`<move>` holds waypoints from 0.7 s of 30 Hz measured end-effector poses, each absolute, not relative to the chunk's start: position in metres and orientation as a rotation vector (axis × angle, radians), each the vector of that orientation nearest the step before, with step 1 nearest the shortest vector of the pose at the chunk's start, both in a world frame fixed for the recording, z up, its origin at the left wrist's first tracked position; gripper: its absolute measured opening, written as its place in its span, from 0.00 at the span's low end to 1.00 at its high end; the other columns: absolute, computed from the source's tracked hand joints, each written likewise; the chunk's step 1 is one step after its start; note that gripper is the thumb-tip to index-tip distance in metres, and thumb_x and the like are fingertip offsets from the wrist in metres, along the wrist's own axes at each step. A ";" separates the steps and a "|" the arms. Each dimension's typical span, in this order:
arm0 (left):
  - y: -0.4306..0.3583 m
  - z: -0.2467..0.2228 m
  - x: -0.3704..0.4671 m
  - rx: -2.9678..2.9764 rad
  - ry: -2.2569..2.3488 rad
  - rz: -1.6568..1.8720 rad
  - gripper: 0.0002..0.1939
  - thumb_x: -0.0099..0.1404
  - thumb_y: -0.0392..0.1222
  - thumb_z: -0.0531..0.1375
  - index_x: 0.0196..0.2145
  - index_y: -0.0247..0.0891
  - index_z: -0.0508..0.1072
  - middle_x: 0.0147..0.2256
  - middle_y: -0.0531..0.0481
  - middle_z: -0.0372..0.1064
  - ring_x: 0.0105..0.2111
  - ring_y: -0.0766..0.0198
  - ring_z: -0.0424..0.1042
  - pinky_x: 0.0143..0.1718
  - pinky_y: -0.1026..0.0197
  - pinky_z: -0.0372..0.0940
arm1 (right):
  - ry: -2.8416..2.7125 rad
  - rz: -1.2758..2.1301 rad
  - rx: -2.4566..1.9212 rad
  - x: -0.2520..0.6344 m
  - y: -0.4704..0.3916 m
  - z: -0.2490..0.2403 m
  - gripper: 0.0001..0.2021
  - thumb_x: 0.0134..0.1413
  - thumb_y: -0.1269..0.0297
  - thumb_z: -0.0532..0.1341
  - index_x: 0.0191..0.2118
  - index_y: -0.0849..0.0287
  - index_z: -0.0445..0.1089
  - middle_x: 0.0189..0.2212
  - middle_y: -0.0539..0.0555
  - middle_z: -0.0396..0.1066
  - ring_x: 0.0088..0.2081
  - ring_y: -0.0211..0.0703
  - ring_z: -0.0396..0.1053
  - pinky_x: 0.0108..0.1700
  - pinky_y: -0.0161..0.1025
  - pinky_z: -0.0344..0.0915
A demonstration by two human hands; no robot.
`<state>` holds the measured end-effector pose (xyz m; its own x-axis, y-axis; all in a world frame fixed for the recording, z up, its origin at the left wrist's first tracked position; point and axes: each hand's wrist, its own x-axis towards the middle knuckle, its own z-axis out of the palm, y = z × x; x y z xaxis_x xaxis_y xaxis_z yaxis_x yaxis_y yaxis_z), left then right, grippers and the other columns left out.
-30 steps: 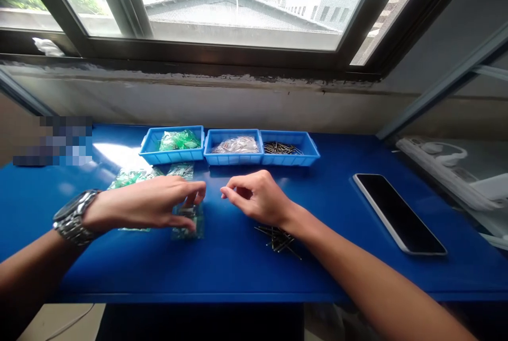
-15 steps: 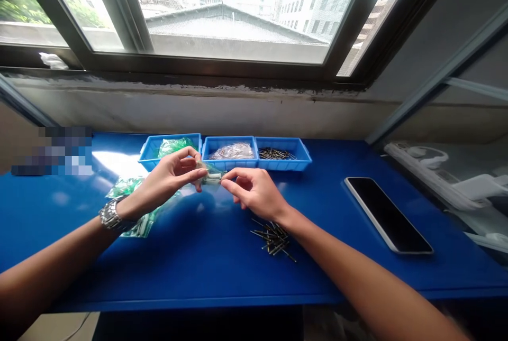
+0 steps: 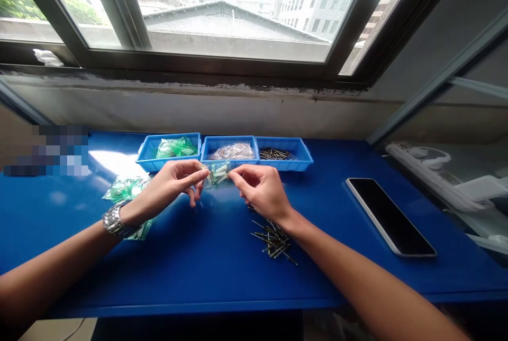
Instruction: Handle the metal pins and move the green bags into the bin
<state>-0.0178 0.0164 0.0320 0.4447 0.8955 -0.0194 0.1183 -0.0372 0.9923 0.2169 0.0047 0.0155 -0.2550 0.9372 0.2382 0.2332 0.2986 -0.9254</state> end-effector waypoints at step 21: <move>0.010 0.027 -0.014 1.635 0.948 1.079 0.11 0.69 0.43 0.66 0.47 0.36 0.77 0.44 0.42 0.80 0.43 0.55 0.82 0.40 0.58 0.80 | -1.604 1.110 -1.017 0.215 0.006 0.013 0.16 0.62 0.58 0.68 0.52 0.56 0.80 0.44 0.59 0.82 0.32 0.45 0.81 0.26 0.36 0.76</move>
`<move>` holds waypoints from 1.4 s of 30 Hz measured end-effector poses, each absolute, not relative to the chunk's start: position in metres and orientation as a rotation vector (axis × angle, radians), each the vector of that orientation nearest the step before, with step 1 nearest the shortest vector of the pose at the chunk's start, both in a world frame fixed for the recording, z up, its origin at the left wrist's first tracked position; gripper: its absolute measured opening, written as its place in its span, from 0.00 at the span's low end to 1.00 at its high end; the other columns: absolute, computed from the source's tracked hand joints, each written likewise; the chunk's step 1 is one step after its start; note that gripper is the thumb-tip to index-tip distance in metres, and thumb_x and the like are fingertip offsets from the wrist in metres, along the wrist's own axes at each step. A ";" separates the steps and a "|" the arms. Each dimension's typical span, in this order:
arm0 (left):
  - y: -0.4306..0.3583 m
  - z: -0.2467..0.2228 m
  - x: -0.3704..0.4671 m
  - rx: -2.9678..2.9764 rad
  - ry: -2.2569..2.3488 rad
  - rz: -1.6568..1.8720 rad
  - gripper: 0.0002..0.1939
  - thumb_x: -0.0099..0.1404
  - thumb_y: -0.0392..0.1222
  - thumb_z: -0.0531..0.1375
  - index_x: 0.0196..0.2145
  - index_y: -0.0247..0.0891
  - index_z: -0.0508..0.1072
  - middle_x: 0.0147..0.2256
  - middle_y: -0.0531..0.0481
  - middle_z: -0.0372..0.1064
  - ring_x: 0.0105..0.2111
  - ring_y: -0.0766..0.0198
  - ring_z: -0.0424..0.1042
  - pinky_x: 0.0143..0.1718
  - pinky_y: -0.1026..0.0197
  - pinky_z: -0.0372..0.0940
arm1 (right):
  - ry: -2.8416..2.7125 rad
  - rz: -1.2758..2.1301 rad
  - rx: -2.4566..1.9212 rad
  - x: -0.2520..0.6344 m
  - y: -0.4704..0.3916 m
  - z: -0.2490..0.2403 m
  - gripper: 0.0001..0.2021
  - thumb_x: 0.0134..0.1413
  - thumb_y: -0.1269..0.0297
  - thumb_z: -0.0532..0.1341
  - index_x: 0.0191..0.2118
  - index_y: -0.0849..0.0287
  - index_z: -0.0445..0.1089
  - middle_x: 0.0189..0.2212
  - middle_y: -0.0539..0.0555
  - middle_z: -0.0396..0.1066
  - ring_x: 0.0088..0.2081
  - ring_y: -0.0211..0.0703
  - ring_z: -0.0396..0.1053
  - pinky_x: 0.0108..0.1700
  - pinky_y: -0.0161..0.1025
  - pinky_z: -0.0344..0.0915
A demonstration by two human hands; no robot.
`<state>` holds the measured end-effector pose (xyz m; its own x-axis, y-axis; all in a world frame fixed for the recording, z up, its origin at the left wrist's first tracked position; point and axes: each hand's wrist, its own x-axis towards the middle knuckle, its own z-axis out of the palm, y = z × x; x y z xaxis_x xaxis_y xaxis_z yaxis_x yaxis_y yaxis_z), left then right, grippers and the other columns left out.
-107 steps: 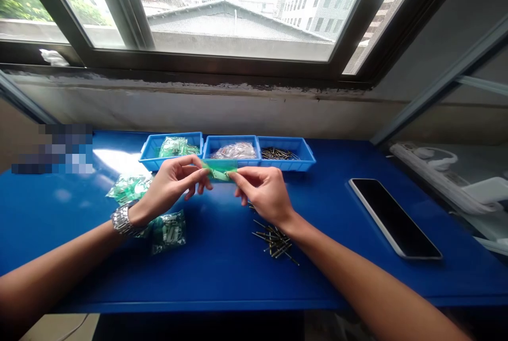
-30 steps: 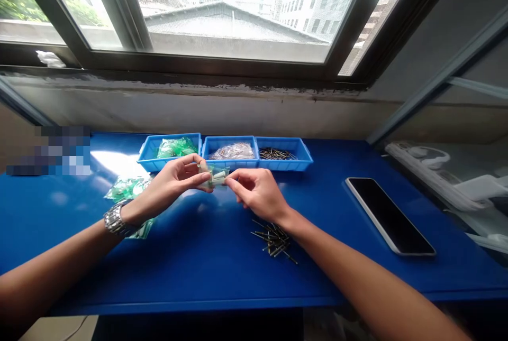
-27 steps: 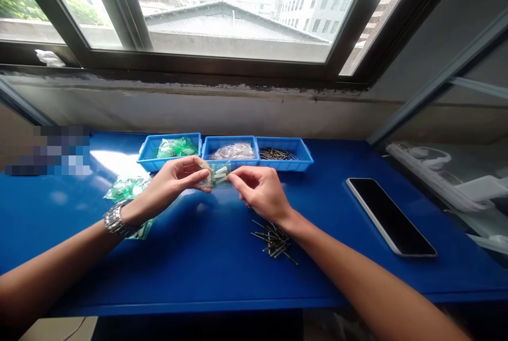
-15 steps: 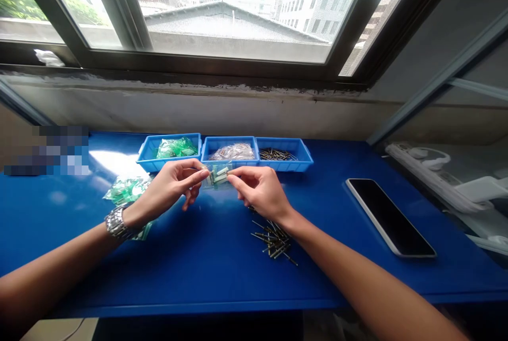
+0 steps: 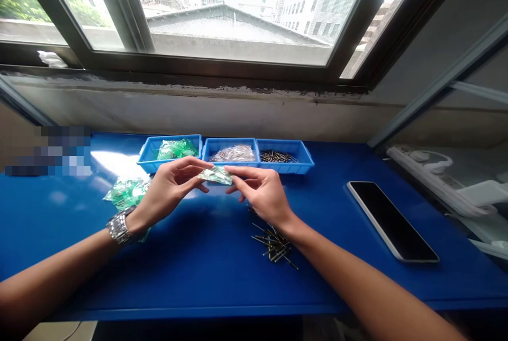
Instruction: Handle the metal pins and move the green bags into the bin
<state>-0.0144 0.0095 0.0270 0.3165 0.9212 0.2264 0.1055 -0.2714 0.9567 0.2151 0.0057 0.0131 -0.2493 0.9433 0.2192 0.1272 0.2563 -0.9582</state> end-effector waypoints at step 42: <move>0.008 0.022 -0.014 1.628 0.956 1.056 0.12 0.71 0.48 0.64 0.41 0.35 0.73 0.39 0.43 0.80 0.28 0.62 0.80 0.20 0.68 0.71 | -1.609 1.129 -0.999 0.214 0.003 0.013 0.14 0.62 0.59 0.67 0.50 0.57 0.81 0.40 0.58 0.82 0.27 0.43 0.80 0.24 0.35 0.74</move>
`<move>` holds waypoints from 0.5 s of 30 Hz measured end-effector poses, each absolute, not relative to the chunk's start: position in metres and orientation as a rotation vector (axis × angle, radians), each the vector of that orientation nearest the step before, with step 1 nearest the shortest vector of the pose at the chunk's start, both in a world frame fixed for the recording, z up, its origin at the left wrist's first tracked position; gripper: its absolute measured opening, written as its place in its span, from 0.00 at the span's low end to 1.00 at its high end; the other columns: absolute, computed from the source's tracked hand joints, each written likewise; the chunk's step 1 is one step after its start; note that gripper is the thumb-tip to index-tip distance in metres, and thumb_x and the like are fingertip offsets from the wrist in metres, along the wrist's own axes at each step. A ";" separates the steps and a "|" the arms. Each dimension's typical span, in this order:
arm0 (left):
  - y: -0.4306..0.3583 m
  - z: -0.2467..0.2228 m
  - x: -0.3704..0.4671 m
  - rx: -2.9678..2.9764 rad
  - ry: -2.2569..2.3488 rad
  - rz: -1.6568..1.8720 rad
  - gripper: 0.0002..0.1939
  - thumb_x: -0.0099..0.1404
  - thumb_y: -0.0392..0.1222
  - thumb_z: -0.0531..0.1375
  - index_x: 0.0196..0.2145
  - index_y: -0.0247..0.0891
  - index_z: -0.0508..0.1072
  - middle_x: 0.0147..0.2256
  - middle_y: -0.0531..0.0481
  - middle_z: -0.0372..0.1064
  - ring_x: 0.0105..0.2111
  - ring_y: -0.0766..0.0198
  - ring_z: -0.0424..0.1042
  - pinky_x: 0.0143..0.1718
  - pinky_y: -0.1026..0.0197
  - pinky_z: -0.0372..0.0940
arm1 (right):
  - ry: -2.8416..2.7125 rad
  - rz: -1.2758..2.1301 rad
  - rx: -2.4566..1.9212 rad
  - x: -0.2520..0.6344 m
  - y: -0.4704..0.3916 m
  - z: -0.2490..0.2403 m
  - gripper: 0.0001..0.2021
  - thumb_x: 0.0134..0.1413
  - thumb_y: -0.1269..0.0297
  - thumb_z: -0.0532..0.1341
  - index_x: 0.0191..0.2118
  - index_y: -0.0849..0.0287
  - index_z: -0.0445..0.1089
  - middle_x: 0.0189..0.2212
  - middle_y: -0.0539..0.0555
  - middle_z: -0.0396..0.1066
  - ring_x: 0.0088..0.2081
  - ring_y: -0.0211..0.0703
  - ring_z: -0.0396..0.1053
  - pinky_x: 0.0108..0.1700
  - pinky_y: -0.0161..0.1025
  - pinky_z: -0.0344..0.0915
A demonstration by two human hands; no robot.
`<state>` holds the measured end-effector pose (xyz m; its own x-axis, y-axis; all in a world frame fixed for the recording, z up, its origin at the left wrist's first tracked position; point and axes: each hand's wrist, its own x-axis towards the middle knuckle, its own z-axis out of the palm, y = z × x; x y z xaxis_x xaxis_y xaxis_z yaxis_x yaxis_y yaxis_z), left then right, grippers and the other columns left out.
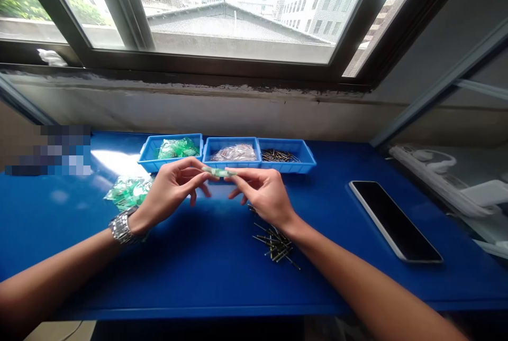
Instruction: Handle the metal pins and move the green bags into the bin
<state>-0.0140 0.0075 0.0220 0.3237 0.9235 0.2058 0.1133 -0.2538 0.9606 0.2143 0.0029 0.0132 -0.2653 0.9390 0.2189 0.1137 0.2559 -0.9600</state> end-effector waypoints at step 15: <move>0.011 0.028 -0.017 1.846 0.974 1.058 0.16 0.74 0.49 0.59 0.32 0.36 0.74 0.31 0.49 0.76 0.31 0.64 0.75 0.33 0.65 0.69 | -1.704 1.193 -1.027 0.214 0.001 0.017 0.20 0.67 0.52 0.63 0.30 0.62 0.78 0.21 0.51 0.74 0.19 0.37 0.71 0.22 0.33 0.68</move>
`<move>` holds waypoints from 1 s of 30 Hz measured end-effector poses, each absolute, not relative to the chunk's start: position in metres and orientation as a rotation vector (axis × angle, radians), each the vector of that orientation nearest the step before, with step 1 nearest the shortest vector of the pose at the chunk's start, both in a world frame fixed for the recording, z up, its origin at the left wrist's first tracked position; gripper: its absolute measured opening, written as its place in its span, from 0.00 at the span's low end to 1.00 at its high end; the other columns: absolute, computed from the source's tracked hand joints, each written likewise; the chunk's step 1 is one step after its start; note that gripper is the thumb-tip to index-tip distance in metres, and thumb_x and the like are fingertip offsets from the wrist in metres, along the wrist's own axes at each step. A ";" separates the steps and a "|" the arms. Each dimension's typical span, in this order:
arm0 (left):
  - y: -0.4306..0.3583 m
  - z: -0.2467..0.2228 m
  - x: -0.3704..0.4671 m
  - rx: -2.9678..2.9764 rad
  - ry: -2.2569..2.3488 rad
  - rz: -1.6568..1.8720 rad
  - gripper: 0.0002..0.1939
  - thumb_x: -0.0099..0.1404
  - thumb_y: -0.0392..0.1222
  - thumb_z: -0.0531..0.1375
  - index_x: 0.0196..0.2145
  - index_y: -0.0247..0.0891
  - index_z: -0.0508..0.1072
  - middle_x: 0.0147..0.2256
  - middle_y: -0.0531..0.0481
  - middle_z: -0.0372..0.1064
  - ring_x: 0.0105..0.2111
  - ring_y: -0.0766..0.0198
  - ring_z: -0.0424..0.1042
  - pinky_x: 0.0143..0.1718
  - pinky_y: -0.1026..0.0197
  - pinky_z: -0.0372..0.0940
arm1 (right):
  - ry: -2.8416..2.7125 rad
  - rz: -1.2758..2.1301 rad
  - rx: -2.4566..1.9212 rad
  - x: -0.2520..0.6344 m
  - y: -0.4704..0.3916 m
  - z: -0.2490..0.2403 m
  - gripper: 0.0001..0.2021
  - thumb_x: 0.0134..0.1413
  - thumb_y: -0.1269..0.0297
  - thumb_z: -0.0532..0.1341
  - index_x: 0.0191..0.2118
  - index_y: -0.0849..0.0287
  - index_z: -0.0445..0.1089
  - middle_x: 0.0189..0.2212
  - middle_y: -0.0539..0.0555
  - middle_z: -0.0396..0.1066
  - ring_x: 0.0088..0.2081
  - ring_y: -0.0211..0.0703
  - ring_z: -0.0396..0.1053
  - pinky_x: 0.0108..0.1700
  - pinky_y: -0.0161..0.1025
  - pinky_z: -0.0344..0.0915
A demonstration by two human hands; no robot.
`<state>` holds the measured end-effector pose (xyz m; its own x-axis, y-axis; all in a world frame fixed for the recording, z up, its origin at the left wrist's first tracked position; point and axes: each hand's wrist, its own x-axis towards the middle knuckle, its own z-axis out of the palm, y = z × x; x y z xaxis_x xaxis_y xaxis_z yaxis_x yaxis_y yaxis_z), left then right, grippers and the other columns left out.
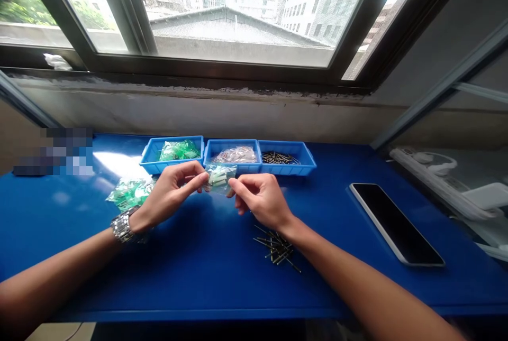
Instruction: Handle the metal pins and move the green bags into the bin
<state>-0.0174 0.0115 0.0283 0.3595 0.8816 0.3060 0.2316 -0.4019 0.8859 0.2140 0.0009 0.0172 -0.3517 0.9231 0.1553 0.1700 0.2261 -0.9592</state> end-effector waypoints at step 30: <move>0.021 0.034 -0.063 3.007 1.425 0.219 0.08 0.71 0.38 0.56 0.35 0.38 0.74 0.33 0.44 0.75 0.36 0.51 0.73 0.29 0.59 0.61 | -1.871 1.095 -0.959 0.217 -0.002 0.025 0.18 0.68 0.56 0.61 0.30 0.61 0.78 0.18 0.48 0.71 0.17 0.34 0.66 0.22 0.32 0.63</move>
